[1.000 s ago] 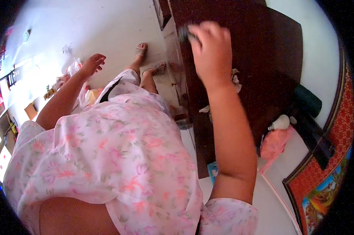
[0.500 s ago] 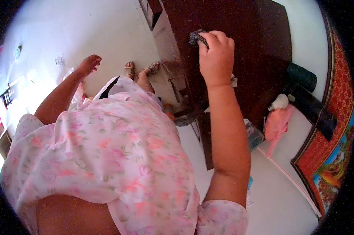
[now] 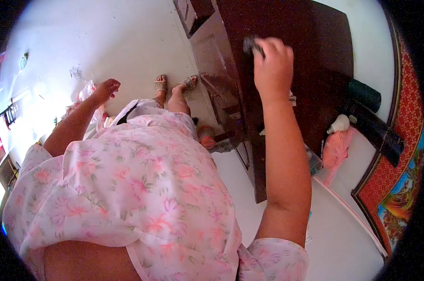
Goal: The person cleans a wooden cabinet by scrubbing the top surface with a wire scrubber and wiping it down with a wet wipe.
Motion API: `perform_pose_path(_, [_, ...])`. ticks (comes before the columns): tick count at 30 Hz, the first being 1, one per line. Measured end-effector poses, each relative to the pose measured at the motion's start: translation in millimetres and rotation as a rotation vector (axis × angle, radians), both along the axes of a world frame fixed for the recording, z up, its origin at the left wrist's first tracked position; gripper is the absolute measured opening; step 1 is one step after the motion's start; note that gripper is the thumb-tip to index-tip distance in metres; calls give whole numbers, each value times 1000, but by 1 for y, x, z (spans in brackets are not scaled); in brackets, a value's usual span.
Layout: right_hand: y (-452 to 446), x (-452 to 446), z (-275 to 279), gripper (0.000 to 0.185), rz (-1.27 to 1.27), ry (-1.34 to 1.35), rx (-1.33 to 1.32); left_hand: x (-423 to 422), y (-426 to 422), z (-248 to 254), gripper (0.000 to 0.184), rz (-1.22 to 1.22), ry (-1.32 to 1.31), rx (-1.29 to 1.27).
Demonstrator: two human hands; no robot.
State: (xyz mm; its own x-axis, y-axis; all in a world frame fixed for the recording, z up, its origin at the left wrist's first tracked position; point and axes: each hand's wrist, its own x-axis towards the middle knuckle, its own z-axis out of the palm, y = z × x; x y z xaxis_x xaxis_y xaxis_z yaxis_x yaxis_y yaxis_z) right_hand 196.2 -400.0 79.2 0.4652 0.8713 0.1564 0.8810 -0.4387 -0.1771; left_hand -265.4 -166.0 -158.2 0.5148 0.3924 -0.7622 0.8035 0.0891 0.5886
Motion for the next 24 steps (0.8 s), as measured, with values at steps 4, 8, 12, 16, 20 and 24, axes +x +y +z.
perform_pose_path(4, [-94, -36, 10, 24, -81, 120, -212, 13, 14, 29, 35, 152, 134, 4])
perform_pose_path(8, [-44, -13, -2, 21, -17, 11, -78, 0, 21, 27, 35, 197, 128, 24])
perform_pose_path(12, [-3, 0, -1, 20, -45, -20, -41, -6, 17, 37, 34, 141, 97, 23])
perform_pose_path(16, [-69, -34, 6, 20, -126, 60, -167, -11, 16, 38, 34, 190, 6, 29])
perform_pose_path(20, [-50, -15, -1, 21, -91, 21, -111, -37, 19, 3, 36, 196, 52, 42])
perform_pose_path(24, [16, 13, -6, 20, -116, -26, 1, -49, 17, -1, 36, 195, -37, 22])
